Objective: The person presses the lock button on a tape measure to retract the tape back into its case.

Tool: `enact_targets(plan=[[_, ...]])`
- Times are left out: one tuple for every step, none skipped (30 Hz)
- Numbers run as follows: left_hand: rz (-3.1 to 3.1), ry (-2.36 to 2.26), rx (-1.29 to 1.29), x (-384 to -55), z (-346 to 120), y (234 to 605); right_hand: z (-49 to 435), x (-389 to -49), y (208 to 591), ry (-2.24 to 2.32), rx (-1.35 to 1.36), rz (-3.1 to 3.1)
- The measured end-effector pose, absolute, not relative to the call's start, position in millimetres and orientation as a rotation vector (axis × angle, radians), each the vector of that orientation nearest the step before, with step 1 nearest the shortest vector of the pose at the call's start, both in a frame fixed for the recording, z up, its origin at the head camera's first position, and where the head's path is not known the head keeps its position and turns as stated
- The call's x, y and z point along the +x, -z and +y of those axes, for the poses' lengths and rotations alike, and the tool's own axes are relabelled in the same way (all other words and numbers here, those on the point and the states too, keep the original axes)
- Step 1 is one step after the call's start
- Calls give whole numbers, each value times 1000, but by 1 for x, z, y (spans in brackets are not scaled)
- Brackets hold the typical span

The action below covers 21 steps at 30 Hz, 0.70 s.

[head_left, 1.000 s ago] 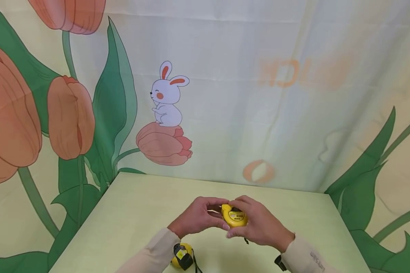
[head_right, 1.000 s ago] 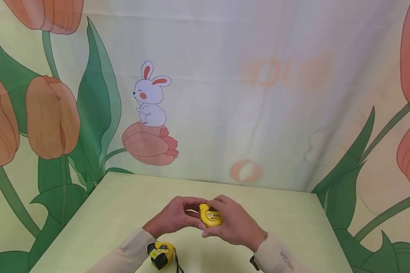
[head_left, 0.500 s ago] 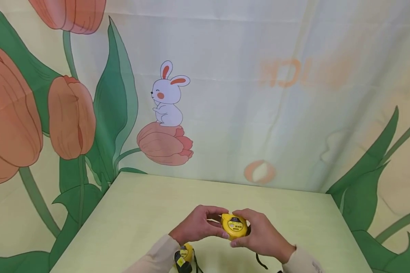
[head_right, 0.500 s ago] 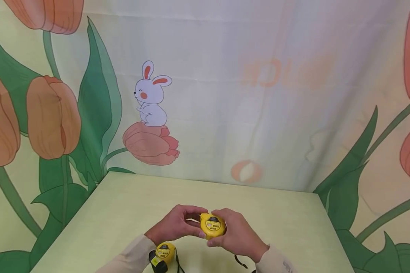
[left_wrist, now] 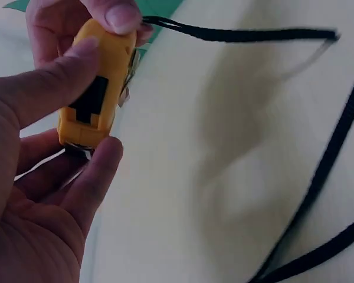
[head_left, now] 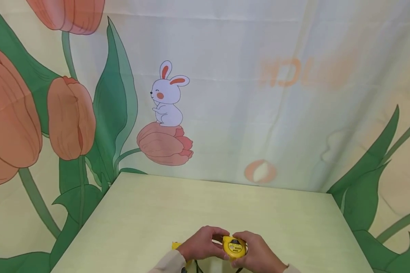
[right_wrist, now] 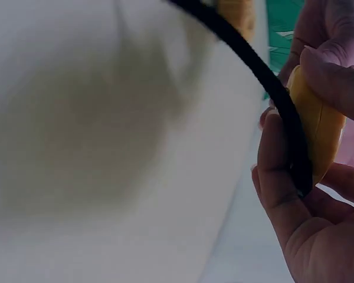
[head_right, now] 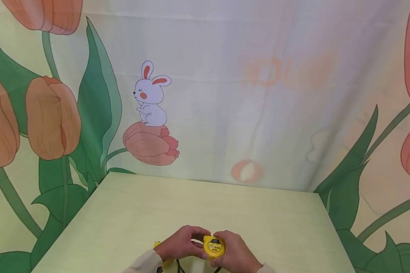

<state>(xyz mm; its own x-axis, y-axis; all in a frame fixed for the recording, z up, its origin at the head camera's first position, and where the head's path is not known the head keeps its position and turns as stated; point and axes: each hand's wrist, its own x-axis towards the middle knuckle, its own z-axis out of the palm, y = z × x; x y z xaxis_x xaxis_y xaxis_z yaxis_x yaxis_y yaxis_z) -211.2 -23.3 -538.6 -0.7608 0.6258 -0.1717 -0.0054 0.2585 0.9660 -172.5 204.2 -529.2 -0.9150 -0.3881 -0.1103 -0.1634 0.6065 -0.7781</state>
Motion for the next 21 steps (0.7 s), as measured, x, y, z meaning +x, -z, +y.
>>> enact_targets(plan=[[2022, -1506, 556, -212, -22, 543, 204, -174, 536, 1206, -440, 2553], [2050, -1472, 554, -212, -21, 548, 204, -175, 543, 1197, -437, 2549], [2076, -1438, 549, -213, -19, 552, 204, -177, 549, 1183, -424, 2544], [2106, -1403, 552, -213, -18, 556, 204, -179, 555, 1178, -415, 2536], [2136, -1367, 555, -214, -16, 560, 204, -181, 560, 1164, -410, 2536], [2169, -1333, 557, -214, -15, 564, 204, -182, 565, 1156, -406, 2534], [2194, -1304, 554, -214, -13, 567, 204, -184, 570, 1155, -399, 2528], [2218, -1280, 549, -214, -11, 570, 204, -185, 573, 1155, -391, 2522], [2246, -1255, 554, -214, -9, 573, 204, -186, 577, 1152, -378, 2518], [2274, -1237, 562, -213, -8, 575, 204, -186, 580, 1151, -370, 2519], [2299, -1220, 567, -213, -6, 578, 204, -187, 582, 1149, -361, 2522], [2322, -1207, 577, -212, -4, 579, 204, -187, 585, 1152, -348, 2523], [2346, -1193, 588, -212, -2, 581, 203, -187, 586, 1154, -332, 2525], [2375, -1181, 602, -211, -1, 583, 203, -187, 588, 1151, -315, 2528], [2400, -1173, 614, -210, 1, 584, 203, -187, 589, 1146, -302, 2534], [2421, -1162, 618, -210, 3, 585, 203, -187, 591, 1143, -292, 2541], [2443, -1142, 618, -210, 4, 585, 203, -187, 592, 1137, -282, 2548], [2467, -1118, 621, -210, 5, 585, 203, -187, 593, 1126, -276, 2560], [2488, -1094, 620, -210, 6, 585, 203, -187, 594, 1110, -279, 2575], [2505, -1066, 619, -211, 6, 584, 203, -187, 594, 1084, -285, 2592], [2518, -1042, 619, -211, 6, 581, 204, -188, 594, 1058, -296, 2604]])
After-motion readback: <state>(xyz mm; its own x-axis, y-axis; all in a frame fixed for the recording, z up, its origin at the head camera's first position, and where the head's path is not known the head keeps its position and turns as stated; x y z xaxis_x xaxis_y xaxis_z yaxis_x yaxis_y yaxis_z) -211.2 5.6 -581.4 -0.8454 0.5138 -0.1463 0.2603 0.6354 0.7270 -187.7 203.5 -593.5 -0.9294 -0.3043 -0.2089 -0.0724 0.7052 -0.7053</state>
